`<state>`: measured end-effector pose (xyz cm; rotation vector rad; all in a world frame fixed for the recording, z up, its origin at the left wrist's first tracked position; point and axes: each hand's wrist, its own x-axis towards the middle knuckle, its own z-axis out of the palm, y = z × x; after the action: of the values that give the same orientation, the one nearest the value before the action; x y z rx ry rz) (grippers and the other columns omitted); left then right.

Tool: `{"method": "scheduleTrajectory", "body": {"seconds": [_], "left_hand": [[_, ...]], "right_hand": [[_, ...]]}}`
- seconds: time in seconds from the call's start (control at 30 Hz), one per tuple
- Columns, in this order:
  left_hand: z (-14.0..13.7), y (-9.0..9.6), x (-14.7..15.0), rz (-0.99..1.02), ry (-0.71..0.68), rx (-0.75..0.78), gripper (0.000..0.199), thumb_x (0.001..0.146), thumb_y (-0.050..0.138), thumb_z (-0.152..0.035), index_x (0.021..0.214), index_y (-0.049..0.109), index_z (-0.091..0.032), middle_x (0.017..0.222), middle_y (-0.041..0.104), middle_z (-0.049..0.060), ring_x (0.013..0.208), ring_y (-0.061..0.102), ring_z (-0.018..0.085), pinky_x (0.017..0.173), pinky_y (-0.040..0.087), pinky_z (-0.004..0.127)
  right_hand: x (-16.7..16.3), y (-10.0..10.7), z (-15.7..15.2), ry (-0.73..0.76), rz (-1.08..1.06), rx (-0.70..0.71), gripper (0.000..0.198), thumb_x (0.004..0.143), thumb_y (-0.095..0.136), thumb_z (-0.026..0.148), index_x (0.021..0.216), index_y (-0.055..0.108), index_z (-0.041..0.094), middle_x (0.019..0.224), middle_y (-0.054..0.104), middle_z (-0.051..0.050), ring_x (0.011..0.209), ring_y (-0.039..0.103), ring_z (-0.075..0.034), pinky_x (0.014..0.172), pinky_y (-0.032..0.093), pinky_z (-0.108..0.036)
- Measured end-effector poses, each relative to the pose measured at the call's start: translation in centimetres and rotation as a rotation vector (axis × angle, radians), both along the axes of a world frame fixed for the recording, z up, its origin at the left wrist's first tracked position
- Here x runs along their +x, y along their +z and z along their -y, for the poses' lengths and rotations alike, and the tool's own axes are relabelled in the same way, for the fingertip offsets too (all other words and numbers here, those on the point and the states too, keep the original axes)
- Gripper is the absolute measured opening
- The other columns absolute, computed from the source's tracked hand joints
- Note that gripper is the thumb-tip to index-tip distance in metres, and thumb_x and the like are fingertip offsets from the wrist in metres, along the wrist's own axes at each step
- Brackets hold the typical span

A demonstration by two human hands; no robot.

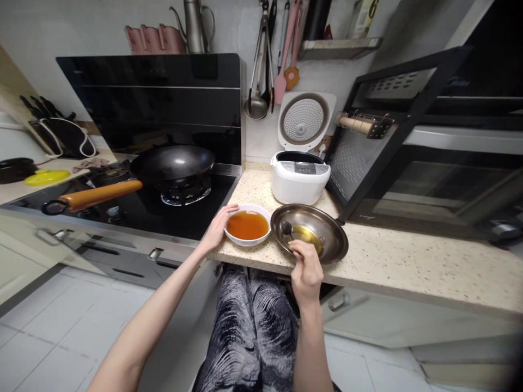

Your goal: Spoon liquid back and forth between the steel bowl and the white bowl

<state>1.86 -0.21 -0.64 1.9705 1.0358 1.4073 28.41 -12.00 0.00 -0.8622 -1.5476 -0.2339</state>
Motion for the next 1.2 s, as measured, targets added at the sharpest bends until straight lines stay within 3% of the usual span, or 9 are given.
{"method": "scheduleTrajectory", "body": {"seconds": [0.17, 0.37, 0.53, 0.83, 1.2], "left_hand": [[0.0, 0.0, 0.0, -0.011, 0.008, -0.006, 0.046, 0.107, 0.034, -0.044, 0.125, 0.069, -0.019, 0.145, 0.062, 0.011, 0.141, 0.054, 0.025, 0.129, 0.031, 0.047], [0.1, 0.1, 0.0, -0.011, 0.009, -0.005, 0.046, 0.108, 0.034, -0.045, 0.124, 0.069, -0.019, 0.144, 0.062, 0.011, 0.140, 0.054, 0.025, 0.128, 0.032, 0.047], [0.1, 0.1, 0.0, -0.006, 0.003, -0.002, 0.045, 0.108, 0.035, -0.042, 0.124, 0.070, -0.019, 0.144, 0.062, 0.011, 0.140, 0.054, 0.025, 0.129, 0.032, 0.047], [-0.2, -0.3, 0.1, 0.024, -0.004, 0.000, 0.044, 0.108, 0.035, -0.041, 0.124, 0.070, -0.019, 0.144, 0.062, 0.010, 0.139, 0.055, 0.025, 0.128, 0.033, 0.046], [-0.1, -0.3, 0.3, 0.042, -0.019, 0.002, 0.045, 0.108, 0.035, -0.041, 0.124, 0.070, -0.018, 0.143, 0.063, 0.011, 0.139, 0.055, 0.024, 0.127, 0.034, 0.046]], "right_hand": [[0.1, 0.0, 0.0, -0.010, -0.020, 0.004, 0.028, 0.099, 0.045, 0.006, 0.109, 0.066, 0.022, 0.092, 0.071, -0.006, 0.090, 0.071, -0.020, 0.079, 0.060, -0.037], [-1.1, -0.2, 0.1, -0.105, -0.266, 0.083, 0.014, 0.101, 0.052, 0.015, 0.106, 0.064, 0.022, 0.093, 0.072, -0.006, 0.090, 0.072, -0.020, 0.080, 0.061, -0.036], [-3.3, 0.0, 0.3, -0.019, -0.393, 0.117, 0.009, 0.103, 0.053, 0.020, 0.104, 0.062, 0.023, 0.091, 0.071, -0.005, 0.087, 0.073, -0.019, 0.077, 0.062, -0.038], [-6.3, -0.8, -0.8, 0.126, -0.299, -0.030, 0.016, 0.102, 0.051, 0.013, 0.103, 0.063, 0.023, 0.095, 0.072, -0.005, 0.089, 0.071, -0.017, 0.079, 0.061, -0.034], [-6.7, -1.4, -1.6, 0.112, -0.231, -0.078, 0.017, 0.102, 0.050, 0.011, 0.103, 0.064, 0.021, 0.093, 0.071, -0.004, 0.089, 0.071, -0.016, 0.082, 0.060, -0.031]]}}
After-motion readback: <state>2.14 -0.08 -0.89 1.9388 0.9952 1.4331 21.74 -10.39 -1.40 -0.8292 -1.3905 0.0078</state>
